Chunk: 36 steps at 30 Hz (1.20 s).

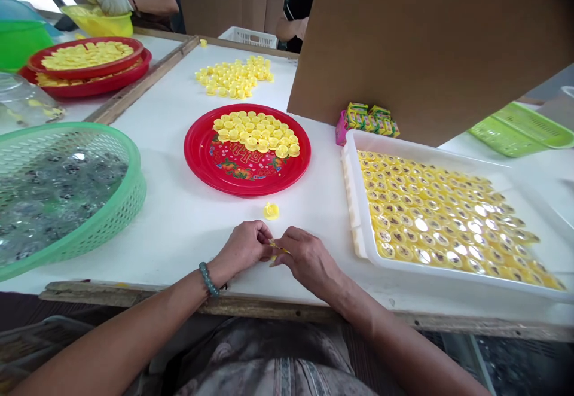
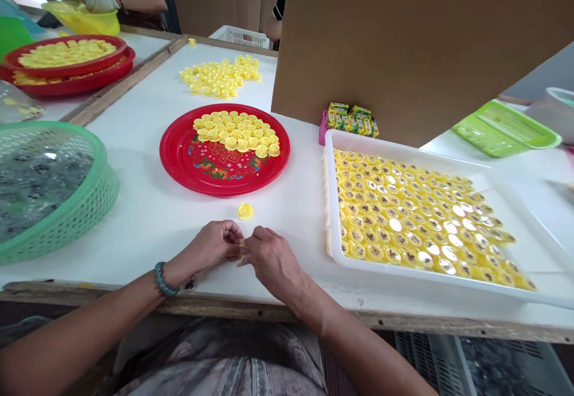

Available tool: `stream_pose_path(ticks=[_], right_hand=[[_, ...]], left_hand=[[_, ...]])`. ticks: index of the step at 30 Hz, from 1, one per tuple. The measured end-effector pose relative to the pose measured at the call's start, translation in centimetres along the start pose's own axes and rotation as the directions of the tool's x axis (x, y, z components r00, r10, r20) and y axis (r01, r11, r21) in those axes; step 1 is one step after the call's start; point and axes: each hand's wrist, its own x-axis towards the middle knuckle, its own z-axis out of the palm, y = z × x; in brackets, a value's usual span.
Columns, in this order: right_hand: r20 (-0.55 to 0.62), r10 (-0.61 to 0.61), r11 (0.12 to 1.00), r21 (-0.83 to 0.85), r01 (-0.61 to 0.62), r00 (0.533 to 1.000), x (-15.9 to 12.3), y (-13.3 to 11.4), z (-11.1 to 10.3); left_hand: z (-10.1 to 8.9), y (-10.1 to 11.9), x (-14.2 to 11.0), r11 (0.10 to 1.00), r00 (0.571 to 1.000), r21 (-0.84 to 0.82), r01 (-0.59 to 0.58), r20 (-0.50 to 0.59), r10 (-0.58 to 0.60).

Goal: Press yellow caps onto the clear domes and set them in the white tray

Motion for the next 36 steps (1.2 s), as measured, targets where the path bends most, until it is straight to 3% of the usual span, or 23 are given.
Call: stream_pose_path(ticks=[4,8,10,13,16,22,25,30,33,36], right_hand=[[-0.05,0.008,0.999,-0.049,-0.011,0.999,-0.1,1.3,-0.5],[-0.234,0.047,0.978,-0.186,-0.092,0.971,-0.4,1.7,-1.1],[-0.282,0.006,0.988,-0.148,-0.049,0.959,-0.3,0.5,-1.1],[-0.18,-0.197,0.978,0.03,0.206,0.964,0.6,-2.5,-0.2],[-0.022,-0.388,0.914,0.116,0.388,0.921,2.3,-5.5,1.5],[0.102,-0.442,0.896,0.007,0.444,0.891,4.7,-6.9,4.7],[0.105,-0.383,0.924,0.035,0.382,0.918,4.5,-6.5,4.9],[-0.04,-0.188,0.955,0.228,0.192,0.981,2.9,-5.1,3.5],[-0.163,-0.119,0.942,0.292,0.163,0.979,1.7,-4.1,2.5],[-0.29,-0.09,0.953,0.254,0.167,0.953,0.6,-3.2,2.0]], left_hand=[[-0.8,0.7,-0.2,0.993,0.995,0.069,-0.095,-0.035,0.098],[-3.8,1.3,-0.9,0.981,0.974,0.099,-0.169,-0.138,0.181],[-5.5,1.2,-1.5,0.978,0.967,0.139,-0.153,-0.184,0.178],[-7.1,0.1,-2.5,0.973,0.964,0.215,-0.085,-0.23,0.135],[-7.7,-1.4,-3.2,0.983,0.957,0.178,-0.04,-0.276,0.088],[-8.1,-3.2,-3.7,0.994,0.926,0.113,-0.001,-0.376,0.044],[-8.2,-3.1,-4.0,0.994,0.934,0.104,0.01,-0.356,0.028],[-7.6,-1.9,-5.2,0.994,0.967,0.102,-0.031,-0.247,0.056],[-6.4,-0.8,-5.7,0.996,0.993,-0.084,-0.039,-0.117,0.029],[-4.7,0.0,-5.5,0.953,0.998,-0.3,-0.049,-0.038,0.04]])
